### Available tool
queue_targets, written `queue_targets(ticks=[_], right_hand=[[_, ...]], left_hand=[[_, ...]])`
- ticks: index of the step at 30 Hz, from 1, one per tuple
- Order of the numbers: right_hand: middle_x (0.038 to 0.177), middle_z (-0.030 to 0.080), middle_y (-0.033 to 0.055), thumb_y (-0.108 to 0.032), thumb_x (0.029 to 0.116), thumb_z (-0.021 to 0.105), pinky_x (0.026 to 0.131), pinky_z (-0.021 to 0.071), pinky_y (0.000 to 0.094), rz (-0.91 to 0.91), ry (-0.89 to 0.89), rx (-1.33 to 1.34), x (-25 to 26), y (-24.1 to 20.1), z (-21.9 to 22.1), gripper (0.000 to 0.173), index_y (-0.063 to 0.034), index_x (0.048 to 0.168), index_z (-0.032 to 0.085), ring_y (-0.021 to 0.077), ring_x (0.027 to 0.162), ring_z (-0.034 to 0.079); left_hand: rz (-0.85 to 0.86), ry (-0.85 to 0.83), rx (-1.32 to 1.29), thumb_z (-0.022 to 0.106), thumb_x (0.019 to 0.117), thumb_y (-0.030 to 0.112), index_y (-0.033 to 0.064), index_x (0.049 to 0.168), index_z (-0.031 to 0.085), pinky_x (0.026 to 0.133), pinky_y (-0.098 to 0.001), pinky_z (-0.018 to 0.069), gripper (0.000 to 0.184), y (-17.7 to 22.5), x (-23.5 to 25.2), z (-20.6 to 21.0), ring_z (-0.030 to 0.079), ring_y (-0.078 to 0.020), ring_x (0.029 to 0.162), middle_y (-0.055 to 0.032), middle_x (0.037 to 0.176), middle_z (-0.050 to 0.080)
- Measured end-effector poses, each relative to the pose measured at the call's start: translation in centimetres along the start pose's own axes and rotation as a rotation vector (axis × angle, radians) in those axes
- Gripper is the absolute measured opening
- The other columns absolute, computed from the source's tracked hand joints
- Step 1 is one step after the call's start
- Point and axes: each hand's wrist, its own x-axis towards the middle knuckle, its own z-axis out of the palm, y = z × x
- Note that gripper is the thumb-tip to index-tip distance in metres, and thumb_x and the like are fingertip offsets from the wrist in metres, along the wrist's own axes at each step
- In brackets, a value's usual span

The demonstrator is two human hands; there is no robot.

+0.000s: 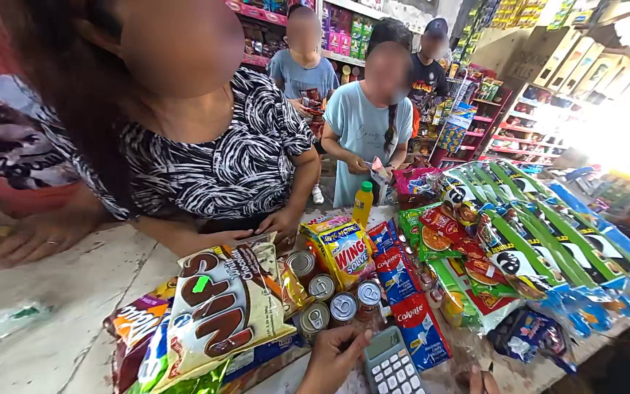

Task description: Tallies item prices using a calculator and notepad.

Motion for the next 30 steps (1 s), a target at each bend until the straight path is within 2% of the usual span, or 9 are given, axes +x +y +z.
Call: queue_targets(ticks=[13, 25, 30], right_hand=[[0.086, 0.074, 0.0162, -0.011, 0.1016, 0.057, 0.083, 0.0582, 0.0302, 0.038, -0.020, 0.000, 0.0, -0.7, -0.6, 0.028, 0.0105, 0.091, 0.071, 0.0176, 0.086, 0.073], [0.084, 0.074, 0.0167, -0.010, 0.1010, 0.058, 0.083, 0.0582, 0.0305, -0.040, -0.016, 0.032, -0.1, -0.2, -0.6, 0.028, 0.0108, 0.089, 0.071, 0.0185, 0.085, 0.073], [0.086, 0.073, 0.0172, -0.015, 0.1011, 0.058, 0.084, 0.0578, 0.0335, -0.005, -0.052, 0.013, -0.1, -0.1, -0.8, 0.029, 0.0099, 0.092, 0.071, 0.0204, 0.087, 0.072]], left_hand=[[-0.054, 0.033, 0.027, 0.064, 0.0960, 0.002, -0.0022, 0.082, 0.073, 0.056, -0.0161, 0.0524, 0.017, 2.0, -0.3, 0.6, 0.062, 0.0011, 0.055, 0.0014, 0.065, 0.069], [-0.080, 0.038, 0.066, 0.063, 0.0964, 0.001, -0.0042, 0.083, 0.072, 0.057, -0.0177, 0.0529, 0.017, 2.6, -0.4, 0.9, 0.062, -0.0007, 0.055, -0.0004, 0.065, 0.068], [-0.056, 0.040, 0.087, 0.062, 0.0962, 0.001, -0.0040, 0.082, 0.072, 0.058, -0.0183, 0.0538, 0.018, 2.2, -0.4, 0.7, 0.062, -0.0009, 0.056, -0.0005, 0.066, 0.068]])
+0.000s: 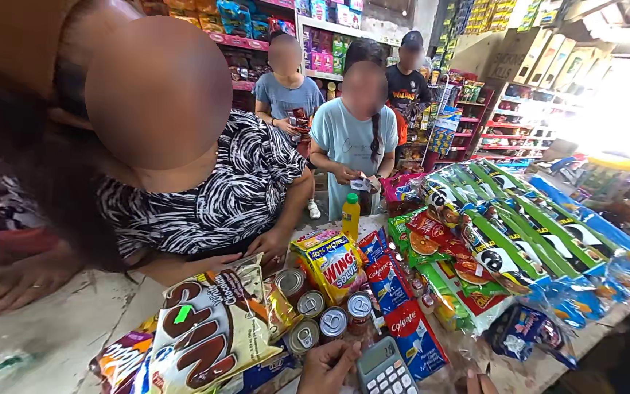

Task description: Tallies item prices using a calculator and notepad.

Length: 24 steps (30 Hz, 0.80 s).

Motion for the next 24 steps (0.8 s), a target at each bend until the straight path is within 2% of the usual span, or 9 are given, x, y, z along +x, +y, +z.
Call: queue_targets(ticks=[9, 24], right_hand=[[0.081, 0.071, 0.0174, -0.015, 0.1006, 0.060, 0.078, 0.0568, 0.0321, -0.035, 0.025, -0.009, 0.1, 1.0, 0.1, 0.031, 0.0097, 0.088, 0.071, 0.0198, 0.081, 0.071], [0.086, 0.073, 0.0166, -0.017, 0.1016, 0.059, 0.082, 0.0579, 0.0345, -0.002, -0.006, 0.014, 0.0, 2.4, 0.2, 0.030, 0.0079, 0.091, 0.073, 0.0213, 0.086, 0.073]], left_hand=[[-0.013, 0.020, 0.027, 0.062, 0.0961, -0.001, -0.0041, 0.084, 0.072, 0.058, -0.0175, 0.0539, 0.016, -0.2, 0.0, 0.6, 0.063, -0.0003, 0.056, 0.0001, 0.066, 0.069], [-0.035, 0.004, 0.076, 0.060, 0.0974, -0.001, -0.0051, 0.084, 0.072, 0.058, -0.0181, 0.0545, 0.018, -0.3, 0.1, 1.3, 0.063, -0.0005, 0.056, 0.0000, 0.066, 0.069]])
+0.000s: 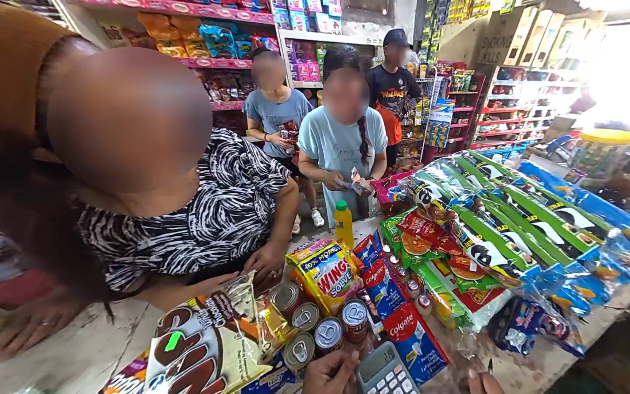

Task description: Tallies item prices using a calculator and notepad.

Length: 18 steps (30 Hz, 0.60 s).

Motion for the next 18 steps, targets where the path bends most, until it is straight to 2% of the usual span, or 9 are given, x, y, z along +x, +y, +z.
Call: queue_targets(ticks=[18], right_hand=[[0.085, 0.074, 0.0158, -0.018, 0.1023, 0.058, 0.082, 0.0575, 0.0344, -0.012, -0.007, 0.010, 0.07, 0.18, -0.01, 0.031, 0.0067, 0.090, 0.073, 0.0214, 0.085, 0.072]], left_hand=[[0.019, -0.002, 0.017, 0.060, 0.0971, 0.000, -0.0060, 0.084, 0.072, 0.060, -0.0201, 0.0563, 0.018, -0.64, 0.07, 0.25, 0.065, -0.0024, 0.057, -0.0015, 0.066, 0.069]])
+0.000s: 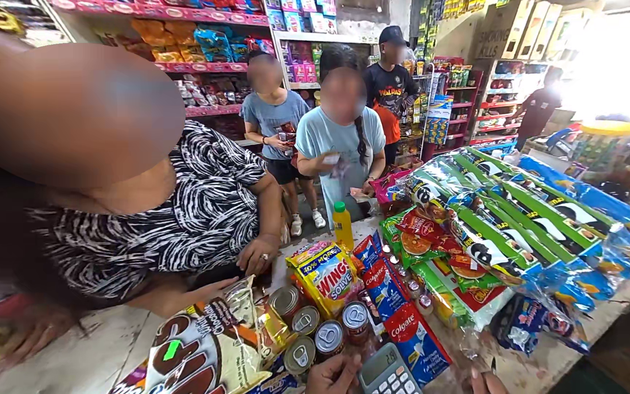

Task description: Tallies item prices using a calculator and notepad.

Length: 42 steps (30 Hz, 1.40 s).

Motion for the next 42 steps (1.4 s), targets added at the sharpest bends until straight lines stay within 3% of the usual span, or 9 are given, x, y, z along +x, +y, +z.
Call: queue_targets(ticks=[42], right_hand=[[0.084, 0.073, 0.0147, -0.023, 0.1022, 0.059, 0.080, 0.0573, 0.0352, 0.021, -0.013, -0.024, -0.11, 0.08, 0.03, 0.033, 0.0047, 0.090, 0.074, 0.0217, 0.085, 0.072]], left_hand=[[-0.025, -0.038, 0.073, 0.062, 0.0967, 0.001, -0.0063, 0.085, 0.072, 0.061, -0.0220, 0.0563, 0.017, 0.20, -0.23, 0.36, 0.065, -0.0045, 0.058, -0.0037, 0.066, 0.069]])
